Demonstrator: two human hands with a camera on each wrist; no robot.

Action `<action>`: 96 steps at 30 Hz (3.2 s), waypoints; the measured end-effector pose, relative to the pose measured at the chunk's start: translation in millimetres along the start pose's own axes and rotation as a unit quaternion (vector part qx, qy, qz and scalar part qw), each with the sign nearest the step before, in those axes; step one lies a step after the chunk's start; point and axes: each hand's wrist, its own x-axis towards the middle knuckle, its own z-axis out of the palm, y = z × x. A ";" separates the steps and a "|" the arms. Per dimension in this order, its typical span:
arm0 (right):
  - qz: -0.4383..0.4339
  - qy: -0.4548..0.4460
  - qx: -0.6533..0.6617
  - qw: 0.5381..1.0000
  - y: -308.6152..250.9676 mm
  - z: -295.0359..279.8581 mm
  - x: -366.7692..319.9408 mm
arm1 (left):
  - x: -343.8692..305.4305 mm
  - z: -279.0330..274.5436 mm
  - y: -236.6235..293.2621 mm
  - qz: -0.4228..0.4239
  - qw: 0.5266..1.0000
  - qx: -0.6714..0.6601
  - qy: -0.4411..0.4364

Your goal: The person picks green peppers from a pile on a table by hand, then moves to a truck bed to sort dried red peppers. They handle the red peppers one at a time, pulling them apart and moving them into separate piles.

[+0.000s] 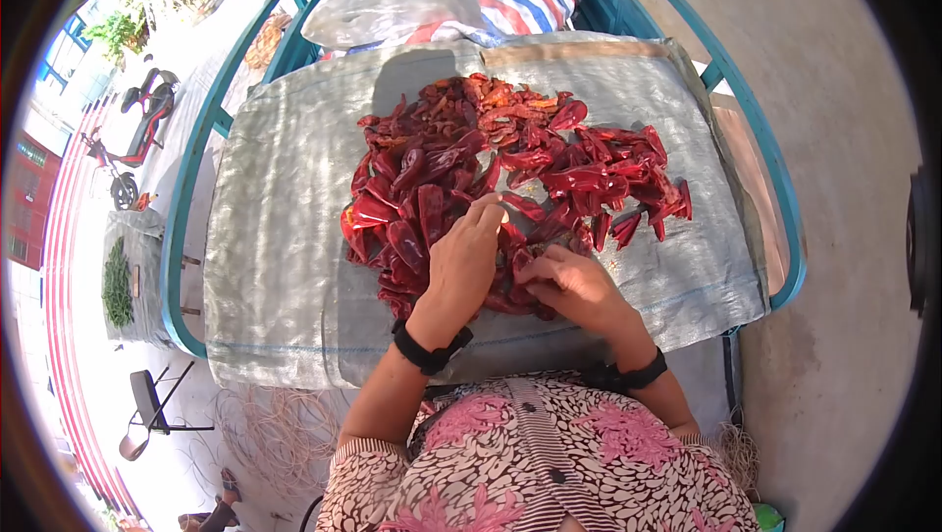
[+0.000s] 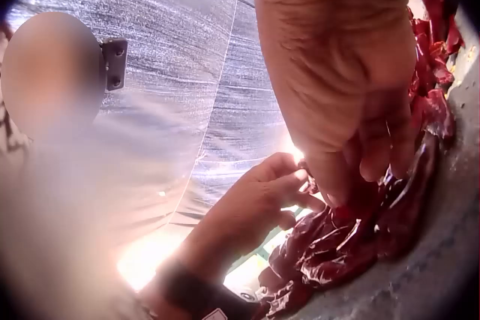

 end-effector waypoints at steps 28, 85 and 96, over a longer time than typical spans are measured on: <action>0.147 0.270 0.283 0.909 9.8 -3.4 15.0 | -15.0 11.6 -7.2 -0.021 0.988 0.150 -0.033; 0.030 0.137 0.094 0.986 -3.3 9.1 7.5 | -20.5 -13.8 20.1 -0.015 0.995 0.021 -0.092; 0.122 0.205 0.236 0.942 1.0 11.6 12.8 | -53.3 -10.7 2.0 -0.006 0.979 0.092 -0.182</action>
